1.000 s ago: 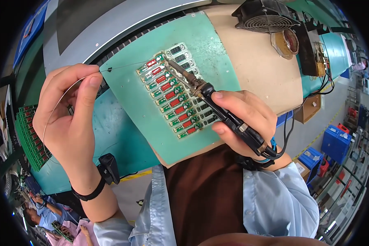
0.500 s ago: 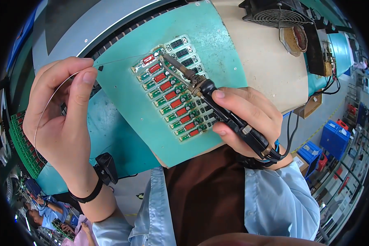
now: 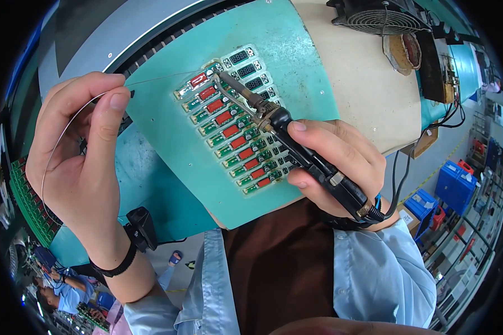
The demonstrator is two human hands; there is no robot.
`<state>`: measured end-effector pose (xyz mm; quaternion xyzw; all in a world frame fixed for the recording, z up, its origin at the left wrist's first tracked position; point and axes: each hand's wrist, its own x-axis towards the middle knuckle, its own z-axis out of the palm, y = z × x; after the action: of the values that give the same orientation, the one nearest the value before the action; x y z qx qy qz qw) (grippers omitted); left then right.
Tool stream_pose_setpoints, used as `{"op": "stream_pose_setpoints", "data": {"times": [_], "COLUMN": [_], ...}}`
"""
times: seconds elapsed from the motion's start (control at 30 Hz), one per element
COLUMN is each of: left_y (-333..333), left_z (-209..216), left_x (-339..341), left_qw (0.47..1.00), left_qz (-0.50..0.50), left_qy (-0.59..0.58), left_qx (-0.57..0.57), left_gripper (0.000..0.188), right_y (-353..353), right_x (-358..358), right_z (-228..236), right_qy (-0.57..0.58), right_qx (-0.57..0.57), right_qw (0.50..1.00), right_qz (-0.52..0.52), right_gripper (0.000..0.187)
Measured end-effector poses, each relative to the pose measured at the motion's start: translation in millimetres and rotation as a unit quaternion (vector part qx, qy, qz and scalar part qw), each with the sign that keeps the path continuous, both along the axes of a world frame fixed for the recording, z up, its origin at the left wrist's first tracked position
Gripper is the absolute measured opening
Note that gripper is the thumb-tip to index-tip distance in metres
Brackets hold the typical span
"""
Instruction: Soldering electronic components onto a printed circuit board using a soldering iron.
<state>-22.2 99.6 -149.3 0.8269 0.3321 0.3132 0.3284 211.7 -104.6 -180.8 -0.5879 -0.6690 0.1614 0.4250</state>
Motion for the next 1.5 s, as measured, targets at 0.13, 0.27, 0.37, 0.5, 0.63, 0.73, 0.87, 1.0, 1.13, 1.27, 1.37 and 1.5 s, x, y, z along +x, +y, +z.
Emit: {"op": "stream_pose_setpoints", "data": {"times": [0.13, 0.27, 0.37, 0.5, 0.63, 0.73, 0.87, 1.0, 1.13, 1.27, 1.37, 1.5], "left_y": [3, 4, 4, 4, 4, 4, 5, 5, 5, 6, 5, 3], "left_z": [-1, 0, 1, 2, 2, 0, -1, -2, -2, -2, -2, 0], "left_x": [2, 4, 4, 6, 9, 10, 12, 11, 10, 9, 10, 5], "left_qw": [1.000, 1.000, 1.000, 1.000, 0.999, 0.999, 0.999, 1.000, 1.000, 0.999, 1.000, 1.000], "left_qz": [-0.006, -0.010, -0.014, -0.018, -0.014, -0.023, -0.028, -0.019, -0.020, -0.026, -0.021, -0.018], "left_qy": [0.002, 0.008, 0.017, 0.017, 0.030, 0.026, 0.034, 0.020, 0.023, 0.024, 0.018, 0.016], "left_qx": [-0.007, -0.013, -0.015, -0.019, -0.027, -0.019, -0.009, -0.006, -0.002, -0.001, -0.007, 0.001], "left_gripper": [0.012, 0.012, 0.011, 0.011, 0.011, 0.011, 0.011, 0.011, 0.011, 0.011, 0.011, 0.011], "right_y": [0, 0, -1, 3, 4, 4, 4, 3, 3, 3, 1, -11], "right_x": [0, 0, -1, -2, -2, -1, -1, -1, -1, -1, 0, 5], "right_z": [3, 1, 2, 1, 0, -1, 0, 1, 2, 2, 3, 9], "right_qy": [0.010, 0.016, 0.018, 0.030, 0.034, 0.034, 0.031, 0.031, 0.033, 0.028, 0.027, -0.004], "right_qx": [-0.019, -0.016, -0.018, 0.000, 0.011, 0.011, 0.008, 0.003, 0.000, -0.002, 0.002, -0.007], "right_qw": [1.000, 1.000, 1.000, 0.999, 0.999, 0.999, 0.999, 0.999, 0.999, 1.000, 1.000, 1.000], "right_qz": [-0.001, 0.001, -0.007, -0.024, -0.028, -0.026, -0.021, -0.018, -0.015, -0.014, -0.015, 0.004], "right_gripper": [0.051, 0.053, 0.054, 0.049, 0.049, 0.049, 0.049, 0.049, 0.050, 0.050, 0.050, 0.057]}}
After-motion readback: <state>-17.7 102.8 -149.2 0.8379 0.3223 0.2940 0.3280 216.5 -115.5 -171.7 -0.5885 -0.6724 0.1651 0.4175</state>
